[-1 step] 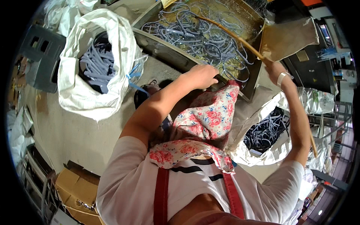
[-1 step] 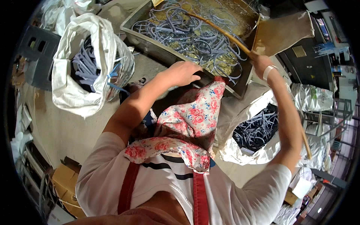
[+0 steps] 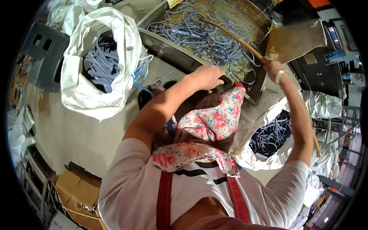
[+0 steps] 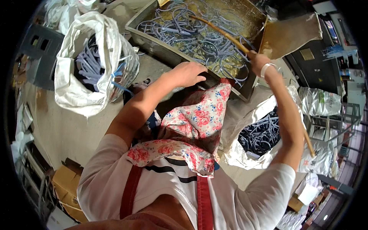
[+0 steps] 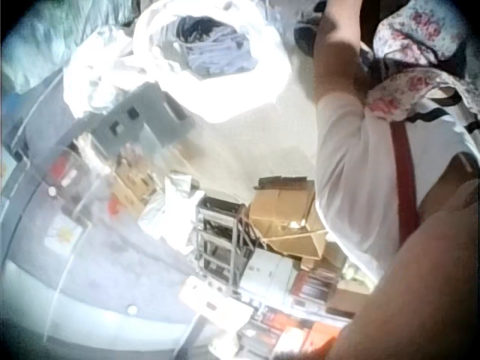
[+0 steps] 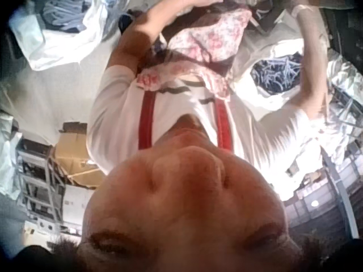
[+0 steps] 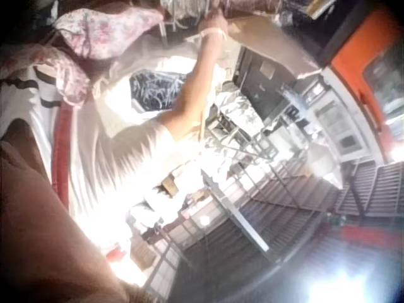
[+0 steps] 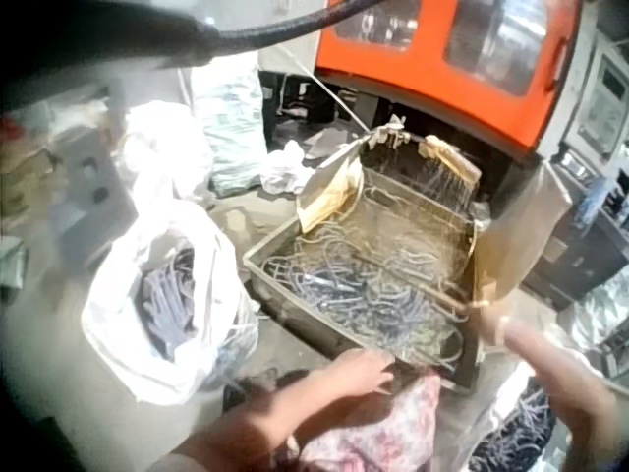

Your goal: The person plugs a power cord into a wall socket and then moves to a table to organize a pile of gray cables. They pick up the cables, untangle them, and fold them into neat bundles, placing the finished bundles into a white sack.

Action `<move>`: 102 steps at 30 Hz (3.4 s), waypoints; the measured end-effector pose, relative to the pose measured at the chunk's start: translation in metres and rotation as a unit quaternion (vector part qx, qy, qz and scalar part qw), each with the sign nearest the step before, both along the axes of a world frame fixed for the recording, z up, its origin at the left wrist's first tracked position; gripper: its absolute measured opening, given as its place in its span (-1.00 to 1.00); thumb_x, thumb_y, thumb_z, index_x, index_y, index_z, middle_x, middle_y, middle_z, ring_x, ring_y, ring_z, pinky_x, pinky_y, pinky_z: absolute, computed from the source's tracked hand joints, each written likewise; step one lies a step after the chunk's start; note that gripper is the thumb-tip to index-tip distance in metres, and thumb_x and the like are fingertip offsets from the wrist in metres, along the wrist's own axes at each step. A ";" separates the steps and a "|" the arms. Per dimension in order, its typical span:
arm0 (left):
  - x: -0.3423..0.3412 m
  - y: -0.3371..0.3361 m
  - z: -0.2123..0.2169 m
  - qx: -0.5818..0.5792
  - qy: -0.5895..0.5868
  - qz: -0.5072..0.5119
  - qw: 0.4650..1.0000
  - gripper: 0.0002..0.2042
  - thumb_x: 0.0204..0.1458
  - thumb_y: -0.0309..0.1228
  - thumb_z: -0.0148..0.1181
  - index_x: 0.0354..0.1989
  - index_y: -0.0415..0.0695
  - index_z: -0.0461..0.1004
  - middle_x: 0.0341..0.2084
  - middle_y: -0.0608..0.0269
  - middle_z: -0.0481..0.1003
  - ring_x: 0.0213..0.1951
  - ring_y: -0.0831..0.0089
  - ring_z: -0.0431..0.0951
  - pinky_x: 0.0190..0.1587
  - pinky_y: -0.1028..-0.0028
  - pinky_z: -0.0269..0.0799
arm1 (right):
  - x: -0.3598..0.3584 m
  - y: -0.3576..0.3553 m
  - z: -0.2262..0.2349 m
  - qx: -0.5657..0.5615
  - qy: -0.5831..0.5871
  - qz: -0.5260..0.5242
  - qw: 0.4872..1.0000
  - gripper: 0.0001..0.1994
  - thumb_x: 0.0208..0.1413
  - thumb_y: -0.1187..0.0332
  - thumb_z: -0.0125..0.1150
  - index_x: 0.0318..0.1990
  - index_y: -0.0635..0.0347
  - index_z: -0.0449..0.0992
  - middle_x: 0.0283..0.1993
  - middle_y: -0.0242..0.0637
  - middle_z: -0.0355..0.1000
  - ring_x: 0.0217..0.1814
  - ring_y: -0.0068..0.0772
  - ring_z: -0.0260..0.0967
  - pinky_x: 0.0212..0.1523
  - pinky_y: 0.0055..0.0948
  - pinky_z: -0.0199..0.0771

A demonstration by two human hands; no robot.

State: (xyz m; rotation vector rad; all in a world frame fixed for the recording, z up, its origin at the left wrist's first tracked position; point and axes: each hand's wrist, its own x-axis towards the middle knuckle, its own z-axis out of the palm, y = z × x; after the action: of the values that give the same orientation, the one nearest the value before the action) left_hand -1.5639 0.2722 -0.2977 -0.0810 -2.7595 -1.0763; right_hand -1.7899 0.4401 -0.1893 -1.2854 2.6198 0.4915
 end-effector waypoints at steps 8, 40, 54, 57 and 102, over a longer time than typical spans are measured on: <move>0.099 0.029 0.074 0.119 0.206 0.031 0.971 -0.81 -0.08 -0.38 0.16 -0.30 -0.19 0.48 -0.47 0.08 0.47 -0.37 0.25 0.50 -0.33 0.45 0.41 | 0.003 0.008 -0.118 0.038 -0.133 0.041 0.989 -0.75 0.01 0.48 -0.05 -0.11 0.18 0.34 -0.19 0.02 0.41 -0.09 0.00 0.36 -0.16 -0.17 0.35; 0.252 -0.191 0.187 -0.092 0.405 0.503 0.758 -0.67 -0.07 -0.31 0.19 -0.14 -0.22 0.46 -0.22 0.15 0.50 -0.23 0.47 0.49 -0.16 0.54 0.37 | 0.389 0.601 0.008 -0.124 0.179 -0.514 0.830 -0.65 0.14 0.08 -0.12 -0.45 0.21 0.30 -0.66 -0.11 0.24 -0.63 -0.19 0.20 -0.60 -0.29 0.19; 0.019 -0.022 0.084 0.273 0.273 0.213 0.897 -0.86 -0.07 -0.48 0.20 -0.32 -0.24 0.50 -0.52 0.49 0.43 -0.47 0.77 0.33 -0.41 0.76 0.22 | 0.119 0.461 -0.118 0.033 0.009 -0.421 0.906 -0.60 0.10 0.10 -0.15 -0.30 0.34 0.42 -0.35 0.18 0.38 -0.19 0.21 0.30 -0.22 -0.08 0.33; 0.006 -0.040 0.069 0.258 0.242 0.256 0.899 -0.86 -0.07 -0.45 0.21 -0.36 -0.25 0.50 -0.57 0.51 0.40 -0.51 0.77 0.30 -0.45 0.75 0.21 | 0.051 0.440 -0.114 0.057 0.063 -0.325 0.942 -0.70 0.06 0.18 -0.06 -0.23 0.23 0.45 -0.30 0.07 0.40 -0.22 0.12 0.34 -0.23 -0.11 0.35; -0.163 -0.026 -0.097 0.642 -0.061 0.329 0.690 -0.76 0.05 -0.26 0.07 -0.42 -0.21 0.38 -0.61 0.26 0.41 -0.65 0.56 0.35 -0.64 0.56 0.24 | -0.009 -0.107 -0.173 -0.254 -0.234 -0.024 0.938 -0.62 0.00 0.15 0.10 -0.31 0.39 0.30 -0.37 0.17 0.39 -0.24 0.15 0.36 -0.24 -0.13 0.35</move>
State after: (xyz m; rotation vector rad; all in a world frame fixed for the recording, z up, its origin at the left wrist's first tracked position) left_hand -1.7270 0.2459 -0.3943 1.0566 -1.2182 -2.3589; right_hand -1.7985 0.3333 -0.3619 -1.2577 2.4171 -0.4861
